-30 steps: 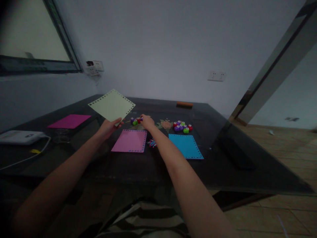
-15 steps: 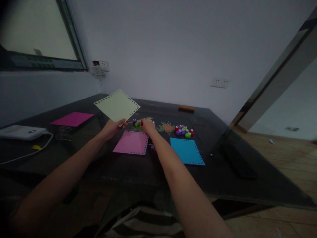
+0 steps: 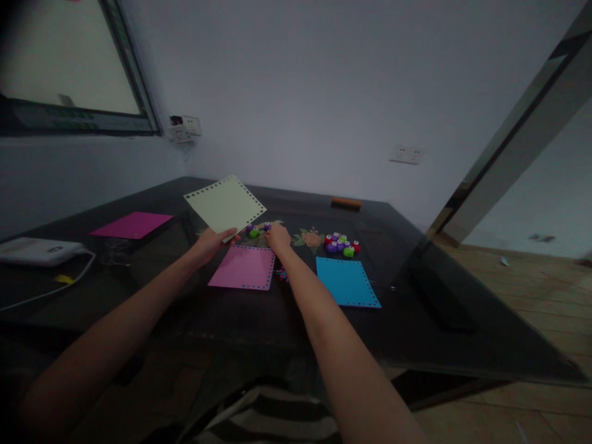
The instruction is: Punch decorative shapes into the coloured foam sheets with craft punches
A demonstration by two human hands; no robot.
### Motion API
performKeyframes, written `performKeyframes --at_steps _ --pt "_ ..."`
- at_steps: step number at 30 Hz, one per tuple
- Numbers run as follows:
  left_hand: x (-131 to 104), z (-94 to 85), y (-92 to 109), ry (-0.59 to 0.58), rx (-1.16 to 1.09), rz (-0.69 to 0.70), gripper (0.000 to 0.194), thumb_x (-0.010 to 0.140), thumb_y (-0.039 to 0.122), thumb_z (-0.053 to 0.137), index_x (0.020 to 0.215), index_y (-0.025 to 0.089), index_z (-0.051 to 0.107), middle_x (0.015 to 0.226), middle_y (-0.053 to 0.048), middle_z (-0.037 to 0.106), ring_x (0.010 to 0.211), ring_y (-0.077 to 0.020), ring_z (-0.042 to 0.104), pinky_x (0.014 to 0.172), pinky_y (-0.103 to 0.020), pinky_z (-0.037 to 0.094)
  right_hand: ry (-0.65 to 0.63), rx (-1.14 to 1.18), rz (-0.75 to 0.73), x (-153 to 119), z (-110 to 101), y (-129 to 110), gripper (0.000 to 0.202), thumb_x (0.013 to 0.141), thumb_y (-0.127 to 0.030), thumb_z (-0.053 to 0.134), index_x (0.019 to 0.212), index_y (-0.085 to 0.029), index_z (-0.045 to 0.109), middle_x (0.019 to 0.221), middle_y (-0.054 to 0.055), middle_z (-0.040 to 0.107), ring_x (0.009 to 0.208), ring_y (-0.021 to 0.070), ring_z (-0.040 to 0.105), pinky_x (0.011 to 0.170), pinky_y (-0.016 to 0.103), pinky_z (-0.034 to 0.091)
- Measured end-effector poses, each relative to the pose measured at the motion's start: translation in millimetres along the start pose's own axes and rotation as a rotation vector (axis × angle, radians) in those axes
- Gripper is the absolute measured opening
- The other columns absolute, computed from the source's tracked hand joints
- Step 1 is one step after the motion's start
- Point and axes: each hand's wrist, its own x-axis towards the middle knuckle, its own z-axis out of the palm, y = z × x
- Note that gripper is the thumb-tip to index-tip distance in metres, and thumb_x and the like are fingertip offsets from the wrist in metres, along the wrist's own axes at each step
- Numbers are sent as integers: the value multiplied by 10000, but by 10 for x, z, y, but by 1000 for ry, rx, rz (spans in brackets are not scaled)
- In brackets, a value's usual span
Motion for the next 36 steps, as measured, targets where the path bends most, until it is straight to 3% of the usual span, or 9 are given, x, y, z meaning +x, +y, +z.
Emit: performKeyframes --at_steps 6,12,17,20,22,25,28,32,36 --pt "3 19 -52 -19 19 12 278 658 325 686 823 114 611 660 -44 648 525 -118 535 544 -253 434 13 -42 -14 0 51 -12 272 853 -299 558 1039 -107 606 1116 174 618 1045 256 581 841 323 440" --pt "-53 77 -39 -37 7 22 303 688 337 673 891 123 604 677 -42 649 519 -113 518 544 -253 412 18 79 -22 -109 -60 63 259 857 -319 555 1040 -138 581 1065 157 641 993 250 603 821 349 450" --pt "-158 270 23 -107 -38 26 291 700 338 671 883 122 603 671 -47 634 496 -103 472 496 -239 353 50 549 -49 -370 -222 238 241 762 -242 656 984 -169 599 923 65 668 808 171 621 723 307 488" --pt "-222 457 143 -193 -70 47 257 714 346 673 827 124 611 674 -49 627 491 -91 446 475 -228 321 -66 927 -20 -625 -405 338 345 692 -251 707 1015 -165 618 772 8 648 511 89 544 531 249 477" --pt "-249 597 234 -245 -87 68 237 719 342 677 779 123 611 669 -51 626 479 -80 424 464 -223 307 -97 1103 20 -803 -560 388 359 638 -265 749 966 -159 647 728 -5 631 451 67 515 480 235 472" --pt "-275 797 298 -257 -137 82 233 715 326 688 802 124 611 667 -50 634 475 -75 426 469 -220 320 -114 1357 103 -1010 -753 434 429 531 -195 811 933 -181 661 752 -15 637 559 92 600 593 254 545" --pt "-316 937 234 -216 -179 91 268 711 319 694 878 129 607 691 -54 651 502 -92 472 494 -229 357 -101 1559 159 -1117 -808 458 397 551 -214 817 911 -183 653 792 4 666 682 129 659 734 294 570" --pt "-384 964 91 -180 -61 124 259 724 356 670 835 125 635 726 -76 669 552 -131 526 534 -261 408 -93 1633 212 -1169 -728 468 342 625 -255 792 913 -186 621 796 20 688 676 152 682 758 328 572" --pt "-423 930 80 -138 105 156 227 731 361 648 733 134 647 704 -85 674 588 -174 572 595 -306 458 -79 1657 205 -1213 -677 438 343 627 -251 794 915 -181 621 880 45 695 785 197 697 769 350 565"
